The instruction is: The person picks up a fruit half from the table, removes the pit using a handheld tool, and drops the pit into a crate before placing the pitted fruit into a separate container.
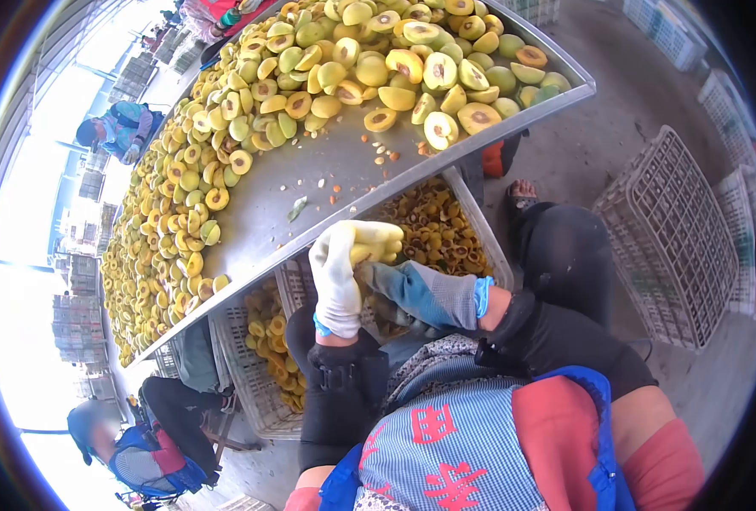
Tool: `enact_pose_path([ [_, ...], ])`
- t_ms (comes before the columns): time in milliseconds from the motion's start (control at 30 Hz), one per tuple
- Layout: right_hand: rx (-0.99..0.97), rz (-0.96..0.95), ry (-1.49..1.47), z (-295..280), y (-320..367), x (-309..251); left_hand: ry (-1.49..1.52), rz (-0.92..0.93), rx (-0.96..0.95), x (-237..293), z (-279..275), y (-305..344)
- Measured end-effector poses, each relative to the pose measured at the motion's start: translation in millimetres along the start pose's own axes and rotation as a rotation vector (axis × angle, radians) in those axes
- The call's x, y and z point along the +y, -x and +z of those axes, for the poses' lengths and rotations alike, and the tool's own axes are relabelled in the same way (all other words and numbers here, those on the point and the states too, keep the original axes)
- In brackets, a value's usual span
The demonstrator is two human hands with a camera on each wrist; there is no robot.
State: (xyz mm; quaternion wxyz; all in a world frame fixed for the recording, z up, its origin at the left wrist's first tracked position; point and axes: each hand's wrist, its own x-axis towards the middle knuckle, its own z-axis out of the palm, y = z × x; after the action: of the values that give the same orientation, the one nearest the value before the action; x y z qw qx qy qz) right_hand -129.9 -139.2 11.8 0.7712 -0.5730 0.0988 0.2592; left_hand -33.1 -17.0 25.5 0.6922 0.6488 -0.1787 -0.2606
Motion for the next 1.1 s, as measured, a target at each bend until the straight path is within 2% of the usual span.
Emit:
enact_pose_path([
  [67,-0.005,0.014,0.036,-6,-1,3,-0.063,-0.022,-0.204,-4,-13,-8],
  [100,-0.007,0.021,0.054,-8,-1,4,0.009,-0.028,-0.178,-8,-13,-8],
  [133,-0.008,0.063,-0.063,-5,0,6,0.082,-0.035,-0.151,-11,-10,-7],
  [167,-0.204,0.076,-0.27,-5,-6,13,0.155,-0.04,-0.125,-14,-6,-6],
  [200,-0.4,0.088,-0.474,-8,-16,23,0.434,-0.028,-0.128,-18,-1,-6],
  [233,-0.596,0.1,-0.675,-9,-22,31,0.53,-0.034,-0.058,-16,3,-7],
  [300,-0.633,0.035,-0.706,-1,-19,27,0.719,-0.043,0.092,-7,9,-10],
  [333,-0.672,0.009,-0.708,1,-18,28,0.73,-0.013,0.018,-14,-10,-18],
  [367,-0.712,-0.02,-0.71,3,-17,28,0.941,-0.033,0.163,-5,-16,-22],
  [400,-0.714,0.129,-0.749,2,-23,31,0.841,-0.003,0.221,0,-32,-19],
  [433,-0.641,0.143,-0.705,1,-23,32,0.741,0.026,0.276,6,-52,-11],
  [500,-0.49,0.173,-0.628,2,-18,30,0.304,0.022,0.54,29,-84,15],
  [567,-0.402,0.154,-0.566,3,-16,30,-0.206,0.055,0.57,35,-150,38],
  [633,-0.27,0.126,-0.481,2,-16,24,-0.887,-0.168,0.728,51,-180,46],
  [700,-0.102,0.116,-0.383,4,-16,19,-1.233,0.111,0.776,52,-195,33],
  [733,-0.042,0.087,-0.373,4,-15,18,-1.029,0.239,0.71,39,-211,12],
  [767,0.019,0.063,-0.359,4,-14,17,-0.881,0.268,0.603,53,-162,-4],
  [833,0.142,0.016,-0.328,3,-12,15,-0.789,0.381,0.314,51,-105,-54],
  [900,0.243,-0.049,-0.334,-1,-12,16,-0.85,0.256,0.258,43,-48,-104],
  [933,0.283,-0.09,-0.355,-4,-12,17,-0.994,0.301,0.227,29,-34,-137],
  [967,0.321,-0.13,-0.377,-8,-13,19,-1.067,0.27,0.208,19,-15,-162],
  [1033,0.384,-0.169,-0.406,-16,-15,21,-1.17,0.105,0.178,-17,0,-218],
  [1100,0.484,-0.212,-0.471,-19,-12,17,-1.407,0.168,0.145,-31,26,-224],
])
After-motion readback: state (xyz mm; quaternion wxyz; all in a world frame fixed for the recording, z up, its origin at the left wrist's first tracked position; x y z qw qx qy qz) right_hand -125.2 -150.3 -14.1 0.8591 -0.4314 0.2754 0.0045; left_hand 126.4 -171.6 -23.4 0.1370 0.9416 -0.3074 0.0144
